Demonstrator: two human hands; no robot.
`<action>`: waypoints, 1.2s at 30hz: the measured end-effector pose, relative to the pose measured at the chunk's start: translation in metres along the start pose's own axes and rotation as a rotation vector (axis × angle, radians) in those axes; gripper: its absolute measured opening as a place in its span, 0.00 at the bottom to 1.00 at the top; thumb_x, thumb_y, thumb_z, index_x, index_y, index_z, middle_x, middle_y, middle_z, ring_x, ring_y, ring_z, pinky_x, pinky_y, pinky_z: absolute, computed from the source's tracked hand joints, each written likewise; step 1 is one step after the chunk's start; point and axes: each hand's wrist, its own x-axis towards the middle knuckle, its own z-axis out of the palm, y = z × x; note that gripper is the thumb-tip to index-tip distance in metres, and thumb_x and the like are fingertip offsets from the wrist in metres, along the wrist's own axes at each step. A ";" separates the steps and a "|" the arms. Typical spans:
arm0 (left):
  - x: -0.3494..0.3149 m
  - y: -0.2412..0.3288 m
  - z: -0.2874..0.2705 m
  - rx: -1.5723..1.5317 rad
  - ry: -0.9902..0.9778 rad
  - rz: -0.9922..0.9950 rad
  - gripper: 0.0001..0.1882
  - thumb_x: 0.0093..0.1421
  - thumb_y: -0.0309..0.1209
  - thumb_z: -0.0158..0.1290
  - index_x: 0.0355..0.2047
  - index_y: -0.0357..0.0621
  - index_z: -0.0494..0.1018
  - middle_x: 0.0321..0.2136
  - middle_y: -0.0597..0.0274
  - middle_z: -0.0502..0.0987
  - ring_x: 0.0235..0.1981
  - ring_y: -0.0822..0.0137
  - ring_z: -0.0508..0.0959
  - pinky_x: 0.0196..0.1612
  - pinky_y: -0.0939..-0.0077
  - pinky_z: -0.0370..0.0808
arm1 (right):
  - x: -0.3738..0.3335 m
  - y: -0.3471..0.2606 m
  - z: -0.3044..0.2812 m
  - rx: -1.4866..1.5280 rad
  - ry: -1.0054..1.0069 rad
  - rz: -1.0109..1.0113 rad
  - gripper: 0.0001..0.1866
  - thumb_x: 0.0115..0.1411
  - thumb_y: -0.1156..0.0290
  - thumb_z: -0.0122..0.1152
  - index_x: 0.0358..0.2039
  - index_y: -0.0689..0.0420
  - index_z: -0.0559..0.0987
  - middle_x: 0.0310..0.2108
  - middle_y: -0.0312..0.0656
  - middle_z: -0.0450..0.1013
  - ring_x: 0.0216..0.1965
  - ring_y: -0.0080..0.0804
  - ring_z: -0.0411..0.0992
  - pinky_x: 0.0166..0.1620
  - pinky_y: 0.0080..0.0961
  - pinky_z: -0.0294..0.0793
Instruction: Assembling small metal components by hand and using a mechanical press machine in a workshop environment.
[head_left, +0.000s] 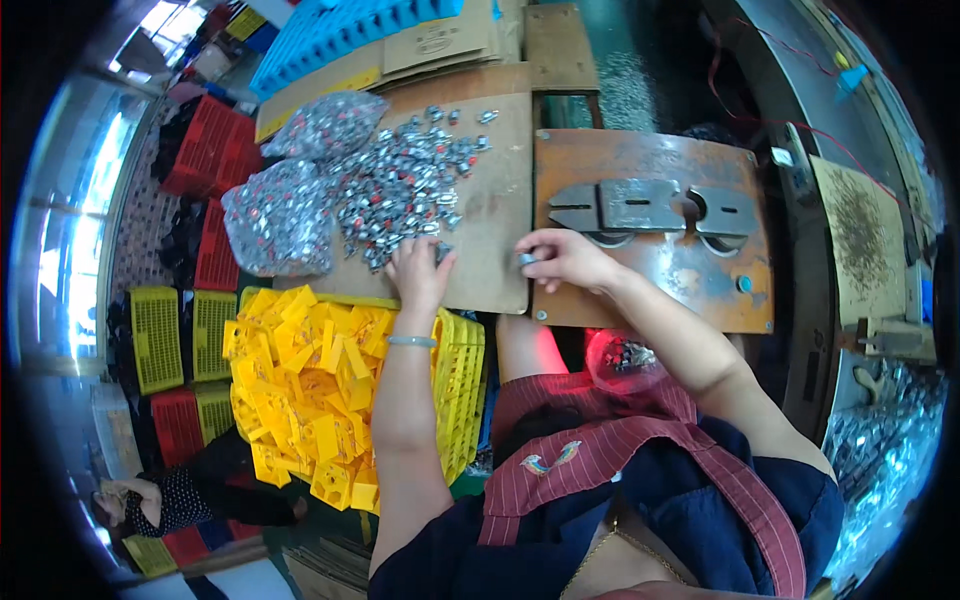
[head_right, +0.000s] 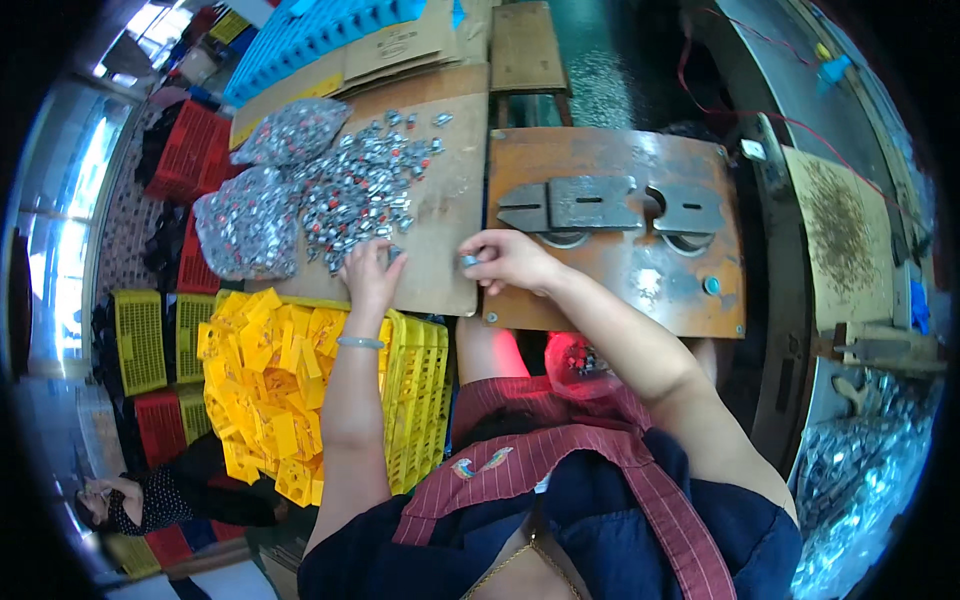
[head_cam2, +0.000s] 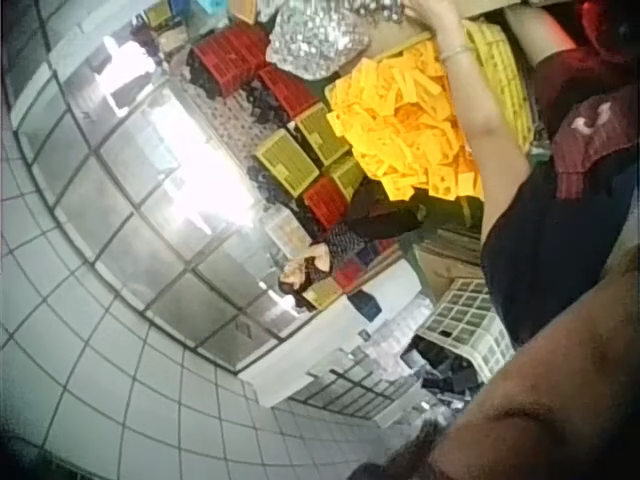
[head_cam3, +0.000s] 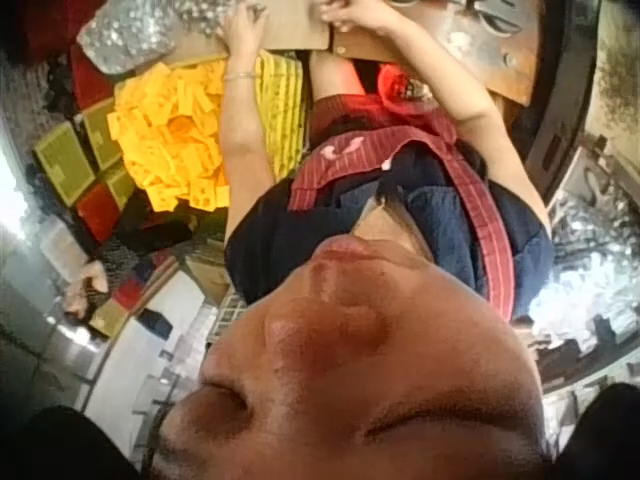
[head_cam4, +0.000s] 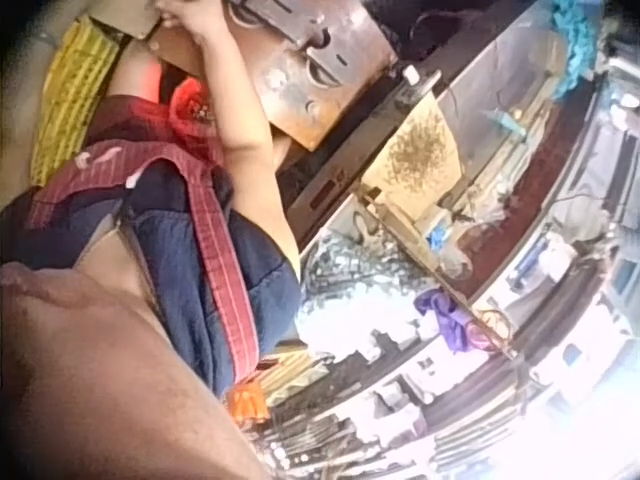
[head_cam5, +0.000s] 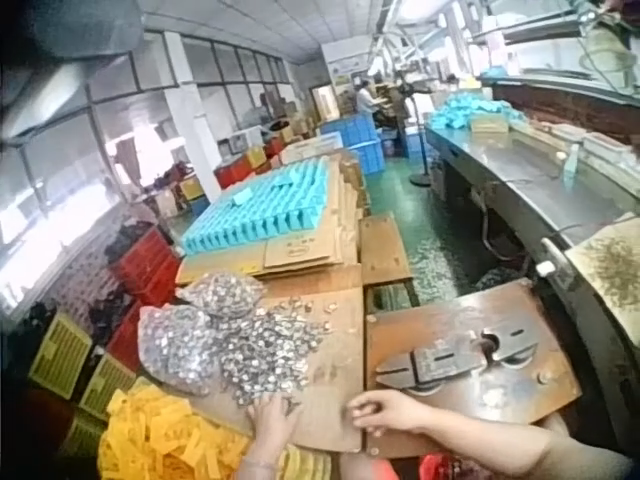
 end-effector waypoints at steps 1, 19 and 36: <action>0.010 0.008 0.002 -0.013 -0.009 0.031 0.21 0.50 0.37 0.65 0.44 0.50 0.73 0.37 0.60 0.74 0.43 0.59 0.73 0.47 0.60 0.68 | -0.022 0.008 -0.017 0.192 0.049 0.018 0.19 0.57 0.76 0.65 0.49 0.58 0.74 0.33 0.36 0.76 0.32 0.20 0.76 0.33 0.18 0.80; 0.147 0.337 0.083 -0.432 -0.608 0.523 0.25 0.48 0.50 0.64 0.41 0.49 0.80 0.42 0.56 0.75 0.50 0.54 0.72 0.52 0.56 0.66 | -0.096 0.036 -0.134 0.792 0.933 -0.312 0.16 0.61 0.57 0.63 0.28 0.56 0.72 0.20 0.32 0.67 0.15 0.18 0.62 0.18 0.16 0.63; -0.043 0.245 0.006 -0.577 -0.343 0.891 0.32 0.54 0.44 0.57 0.57 0.44 0.65 0.53 0.50 0.62 0.57 0.48 0.61 0.59 0.44 0.53 | -0.180 0.064 -0.066 0.980 0.031 0.003 0.18 0.58 0.76 0.50 0.51 0.56 0.71 0.34 0.42 0.76 0.29 0.27 0.76 0.29 0.18 0.77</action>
